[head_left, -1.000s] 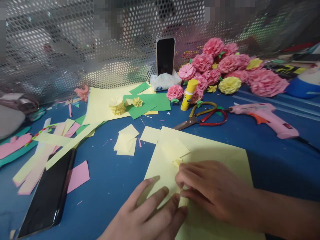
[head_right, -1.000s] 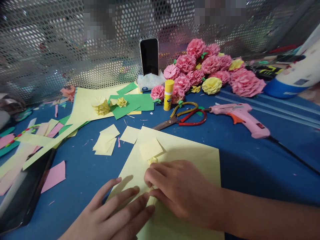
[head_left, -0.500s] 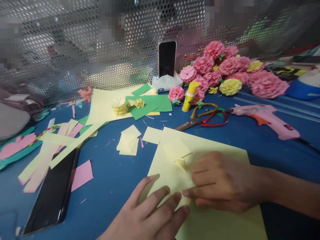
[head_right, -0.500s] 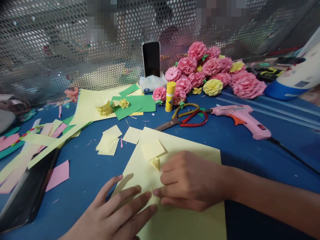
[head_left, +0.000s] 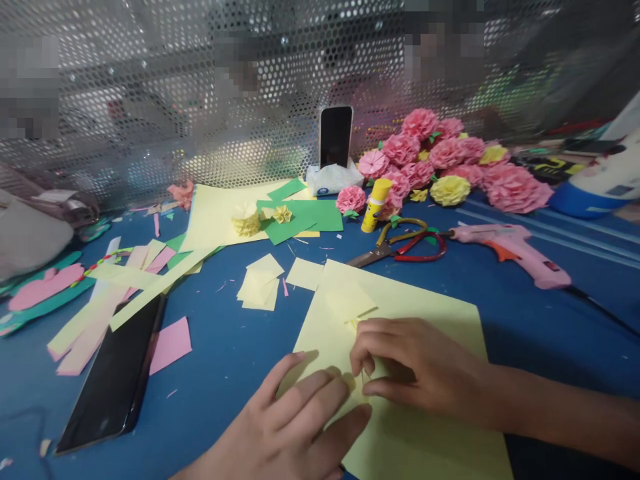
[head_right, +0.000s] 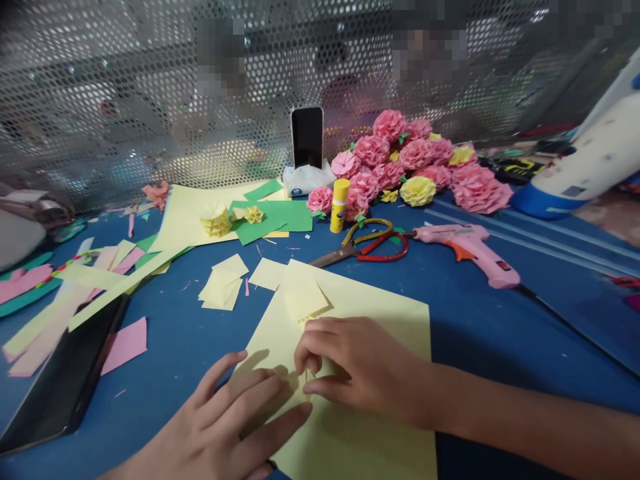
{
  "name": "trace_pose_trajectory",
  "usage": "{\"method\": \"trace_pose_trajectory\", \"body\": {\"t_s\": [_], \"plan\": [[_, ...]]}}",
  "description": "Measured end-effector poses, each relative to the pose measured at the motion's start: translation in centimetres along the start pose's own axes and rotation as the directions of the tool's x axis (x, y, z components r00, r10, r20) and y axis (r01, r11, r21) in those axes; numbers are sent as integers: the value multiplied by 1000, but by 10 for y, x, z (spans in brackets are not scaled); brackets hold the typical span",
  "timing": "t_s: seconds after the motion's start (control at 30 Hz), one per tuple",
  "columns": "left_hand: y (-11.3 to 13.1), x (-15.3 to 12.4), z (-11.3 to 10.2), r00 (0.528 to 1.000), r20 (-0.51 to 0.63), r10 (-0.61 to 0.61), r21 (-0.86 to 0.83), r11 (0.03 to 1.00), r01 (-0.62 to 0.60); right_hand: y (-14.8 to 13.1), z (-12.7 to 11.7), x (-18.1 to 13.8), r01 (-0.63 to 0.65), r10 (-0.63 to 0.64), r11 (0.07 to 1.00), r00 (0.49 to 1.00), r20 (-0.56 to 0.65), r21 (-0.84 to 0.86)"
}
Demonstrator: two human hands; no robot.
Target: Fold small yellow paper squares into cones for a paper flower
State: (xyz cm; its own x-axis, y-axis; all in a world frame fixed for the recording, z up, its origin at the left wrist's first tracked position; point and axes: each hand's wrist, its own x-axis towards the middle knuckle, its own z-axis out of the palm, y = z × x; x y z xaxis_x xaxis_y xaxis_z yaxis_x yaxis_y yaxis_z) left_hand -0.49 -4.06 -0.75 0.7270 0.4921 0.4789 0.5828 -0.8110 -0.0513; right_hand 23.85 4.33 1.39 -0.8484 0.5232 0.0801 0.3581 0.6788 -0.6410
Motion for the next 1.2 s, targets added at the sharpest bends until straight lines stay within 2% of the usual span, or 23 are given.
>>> {"method": "trace_pose_trajectory", "body": {"t_s": [0.1,0.2,0.3,0.37,0.43,0.5,0.63,0.9,1.2], "plan": [[2,2,-1,999,-27,-27,0,1000,27,-1,-1,1,-31,33,986,999,-8,165],[4,3,-2,988,-133,-78,-14,997,77,1,0,0,59,-33,962,994,-100,268],[2,2,-4,971,-169,-171,-73,984,161,4,0,0,232,-199,955,963,-181,187],[1,1,-6,969,-141,-204,-120,975,188,7,0,0,308,-297,949,945,-137,72],[0,1,-6,979,-114,-169,-135,979,153,10,-1,0,351,-352,936,933,-78,-28],[-1,1,-4,993,-86,-81,-102,992,72,12,-4,1,370,-374,925,926,-42,-92],[-3,0,0,999,-24,35,-36,999,-36,16,-9,4,394,-399,910,917,-17,-130],[-1,-3,3,998,-14,55,42,998,-55,18,-13,4,381,-387,915,922,-25,-129],[1,-2,4,998,9,67,61,996,-67,16,-9,2,349,-348,928,937,37,-126]]}}
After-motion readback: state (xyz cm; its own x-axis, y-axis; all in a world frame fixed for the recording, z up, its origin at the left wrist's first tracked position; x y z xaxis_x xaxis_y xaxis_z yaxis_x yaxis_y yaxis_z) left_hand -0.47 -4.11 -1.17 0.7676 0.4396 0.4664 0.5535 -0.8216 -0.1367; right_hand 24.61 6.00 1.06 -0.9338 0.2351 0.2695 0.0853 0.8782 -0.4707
